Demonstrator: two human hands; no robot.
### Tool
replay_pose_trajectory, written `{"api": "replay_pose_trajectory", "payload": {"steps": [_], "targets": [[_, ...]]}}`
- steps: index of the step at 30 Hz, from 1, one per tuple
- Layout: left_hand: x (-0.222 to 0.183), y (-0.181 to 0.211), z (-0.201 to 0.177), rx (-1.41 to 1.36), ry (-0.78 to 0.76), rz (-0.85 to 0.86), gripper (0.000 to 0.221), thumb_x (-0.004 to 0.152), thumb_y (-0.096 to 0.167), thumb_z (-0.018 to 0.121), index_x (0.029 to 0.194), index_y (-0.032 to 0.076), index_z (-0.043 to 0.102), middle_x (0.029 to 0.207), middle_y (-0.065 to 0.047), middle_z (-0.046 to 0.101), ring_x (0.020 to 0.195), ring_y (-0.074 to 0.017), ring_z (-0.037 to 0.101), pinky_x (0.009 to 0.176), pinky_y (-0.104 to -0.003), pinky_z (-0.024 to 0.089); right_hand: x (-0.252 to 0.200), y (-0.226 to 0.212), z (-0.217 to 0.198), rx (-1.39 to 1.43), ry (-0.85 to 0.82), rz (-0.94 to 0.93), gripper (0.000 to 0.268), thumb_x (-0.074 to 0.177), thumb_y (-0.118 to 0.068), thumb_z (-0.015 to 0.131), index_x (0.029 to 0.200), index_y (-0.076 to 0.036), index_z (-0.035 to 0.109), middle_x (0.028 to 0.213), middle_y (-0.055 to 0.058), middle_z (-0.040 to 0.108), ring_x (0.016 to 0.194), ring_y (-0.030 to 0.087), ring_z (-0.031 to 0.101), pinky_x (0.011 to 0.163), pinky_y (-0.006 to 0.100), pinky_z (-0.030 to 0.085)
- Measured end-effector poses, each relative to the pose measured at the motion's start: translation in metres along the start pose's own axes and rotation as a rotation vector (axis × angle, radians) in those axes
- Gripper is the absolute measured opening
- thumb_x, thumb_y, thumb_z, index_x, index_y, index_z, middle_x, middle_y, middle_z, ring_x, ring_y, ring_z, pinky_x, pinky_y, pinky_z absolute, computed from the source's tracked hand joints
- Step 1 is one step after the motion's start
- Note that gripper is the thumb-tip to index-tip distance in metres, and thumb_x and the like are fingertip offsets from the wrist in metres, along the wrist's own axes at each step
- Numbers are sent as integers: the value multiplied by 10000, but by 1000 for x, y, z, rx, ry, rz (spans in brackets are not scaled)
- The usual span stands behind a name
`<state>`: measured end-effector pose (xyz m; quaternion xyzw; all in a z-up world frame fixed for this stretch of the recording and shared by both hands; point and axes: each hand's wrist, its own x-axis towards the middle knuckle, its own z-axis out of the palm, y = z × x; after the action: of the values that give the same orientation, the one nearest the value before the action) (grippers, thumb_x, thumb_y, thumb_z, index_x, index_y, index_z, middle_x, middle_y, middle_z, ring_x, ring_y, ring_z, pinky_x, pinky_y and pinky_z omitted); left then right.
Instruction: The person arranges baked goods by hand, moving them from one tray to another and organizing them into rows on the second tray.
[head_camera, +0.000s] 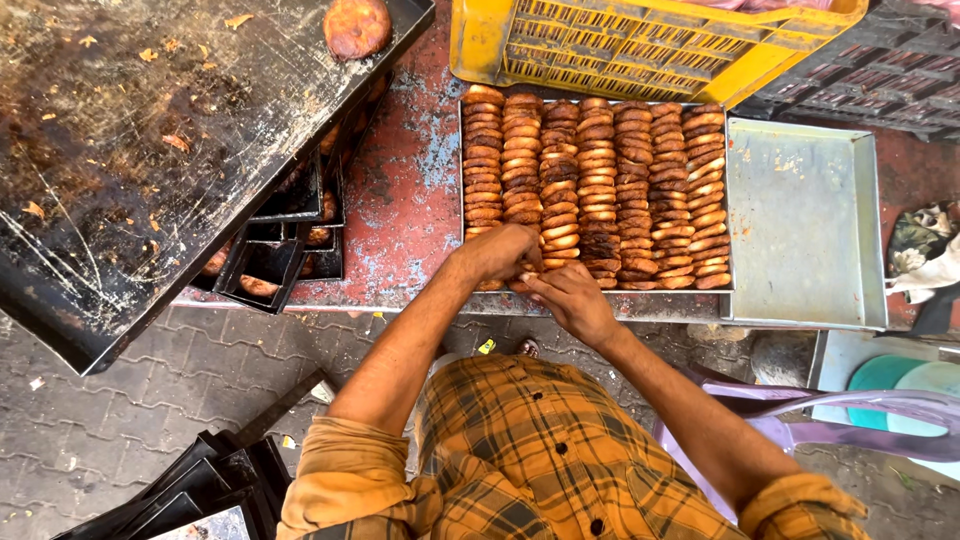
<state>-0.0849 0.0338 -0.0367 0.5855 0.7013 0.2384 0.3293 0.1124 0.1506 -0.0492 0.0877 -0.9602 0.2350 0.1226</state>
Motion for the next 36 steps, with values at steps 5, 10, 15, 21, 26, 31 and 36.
{"api": "replay_pose_trajectory", "payload": {"steps": [5,10,15,21,26,31,36], "targets": [[8,-2,-4,-67,-85,-128,380,702,-56,813,1023,147,809,1037,-23,734,929,-175,720,724,-345,633,5,4,8,-10,-46,4,466,946,-227,717,1402,-258,625,1066,-1,733,934,158,623,909,369,490],[12,-6,1,21,-89,-67,394,707,-75,816,1034,145,811,1026,-57,748,952,-210,716,764,-364,611,-1,4,19,-71,-36,-22,465,978,-113,672,1422,-245,629,1107,13,732,924,168,604,843,361,491],[13,-11,2,-22,-66,-34,422,687,-86,801,1019,173,833,1081,-54,777,976,-203,725,801,-360,611,-11,3,28,-152,5,48,469,945,-99,684,1389,-238,625,1055,59,662,936,215,595,820,372,503],[8,-13,-2,-197,-132,-152,396,752,-46,773,1096,147,800,1151,-63,765,1001,-219,734,845,-376,599,-12,14,39,-167,22,13,465,959,-45,656,1398,-188,601,1010,36,627,887,202,561,803,382,487],[-21,2,-6,-234,-22,-81,381,858,49,744,1231,126,738,1209,-101,764,1091,-247,735,972,-398,564,-17,17,46,-178,49,-4,462,974,-52,658,1417,-169,605,1012,27,613,911,189,567,853,386,490],[-47,31,-3,-164,71,-209,509,734,157,832,1229,160,714,1178,-80,750,1066,-256,708,941,-428,546,-17,17,43,-173,1,24,402,984,-106,690,1362,-208,599,1018,17,612,917,184,564,900,399,467],[-49,39,-2,-85,10,-331,332,814,170,816,1138,133,748,1079,-76,778,1014,-254,727,924,-442,559,-5,3,29,-221,16,26,484,941,-246,738,1413,-278,637,926,16,626,875,184,565,928,430,452]]}}
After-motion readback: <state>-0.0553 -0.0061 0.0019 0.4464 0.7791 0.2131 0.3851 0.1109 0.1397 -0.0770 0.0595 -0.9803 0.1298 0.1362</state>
